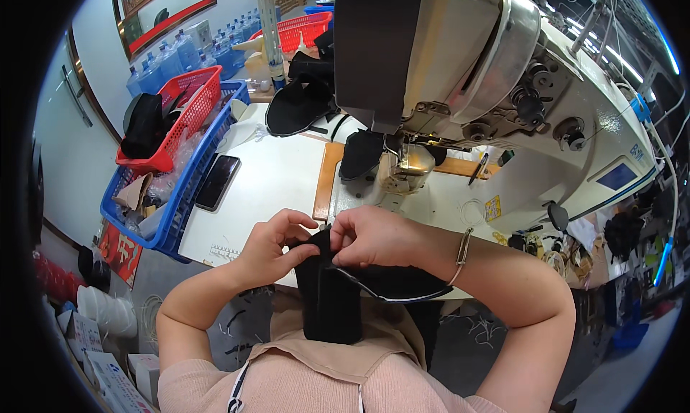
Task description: The recorder uses an industrial sewing machine to stitch together the black leather upper components of a boot.
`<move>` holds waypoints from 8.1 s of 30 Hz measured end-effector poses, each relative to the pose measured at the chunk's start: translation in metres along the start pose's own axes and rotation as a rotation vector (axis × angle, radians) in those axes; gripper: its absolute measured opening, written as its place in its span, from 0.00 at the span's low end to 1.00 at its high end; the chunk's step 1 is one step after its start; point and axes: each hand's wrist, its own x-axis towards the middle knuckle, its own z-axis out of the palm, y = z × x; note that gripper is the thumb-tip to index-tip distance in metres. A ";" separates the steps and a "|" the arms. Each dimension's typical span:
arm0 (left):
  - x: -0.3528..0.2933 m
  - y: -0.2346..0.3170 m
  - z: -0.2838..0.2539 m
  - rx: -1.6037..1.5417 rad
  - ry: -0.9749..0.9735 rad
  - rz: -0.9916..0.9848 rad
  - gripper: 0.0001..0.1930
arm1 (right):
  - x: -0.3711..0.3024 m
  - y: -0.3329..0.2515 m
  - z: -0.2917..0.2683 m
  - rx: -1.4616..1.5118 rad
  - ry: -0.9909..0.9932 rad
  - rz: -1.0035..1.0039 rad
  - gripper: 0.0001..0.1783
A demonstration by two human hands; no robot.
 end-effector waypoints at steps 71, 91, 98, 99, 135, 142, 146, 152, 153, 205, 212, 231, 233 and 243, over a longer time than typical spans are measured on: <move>0.029 0.009 -0.019 0.021 -0.457 -0.055 0.09 | -0.047 0.007 0.042 -0.723 0.189 -0.378 0.20; 0.090 -0.003 0.104 -0.575 0.178 -0.052 0.07 | -0.095 0.016 -0.038 -1.501 0.712 -0.337 0.16; 0.112 -0.013 0.120 -0.729 0.220 -0.204 0.06 | -0.074 0.060 -0.060 -1.713 1.168 -0.674 0.15; 0.114 -0.011 0.119 -0.779 0.257 -0.200 0.07 | -0.070 0.062 -0.065 -1.711 1.241 -0.758 0.15; 0.067 -0.014 0.079 -0.473 0.058 -0.363 0.07 | -0.067 0.097 -0.010 -1.104 1.371 -0.844 0.20; 0.042 -0.026 0.075 -0.426 0.070 -0.290 0.06 | -0.054 0.077 -0.004 -1.004 1.192 -0.608 0.31; 0.033 -0.031 0.071 -0.416 0.087 -0.306 0.06 | -0.055 0.067 -0.007 -1.128 1.099 -0.664 0.24; 0.026 -0.031 0.072 -0.392 0.126 -0.183 0.04 | -0.071 0.075 0.005 -1.244 0.998 -0.857 0.13; 0.024 -0.029 0.073 -0.369 0.140 -0.102 0.05 | -0.073 0.076 0.007 -1.258 1.013 -0.886 0.11; -0.084 -0.100 0.062 0.918 0.583 0.103 0.07 | 0.097 0.108 0.097 -0.816 0.606 -0.648 0.08; -0.084 -0.098 0.062 0.891 0.590 0.096 0.07 | 0.097 0.108 0.095 -0.780 0.607 -0.669 0.07; -0.082 -0.089 0.061 0.943 0.540 0.076 0.10 | 0.109 0.099 0.061 -0.466 0.304 -0.433 0.10; -0.085 -0.086 0.059 0.968 0.495 0.063 0.10 | 0.109 0.099 0.060 -0.428 0.289 -0.437 0.10; -0.093 -0.081 0.058 0.962 0.403 -0.005 0.16 | 0.105 0.099 0.069 -0.577 0.337 -0.546 0.09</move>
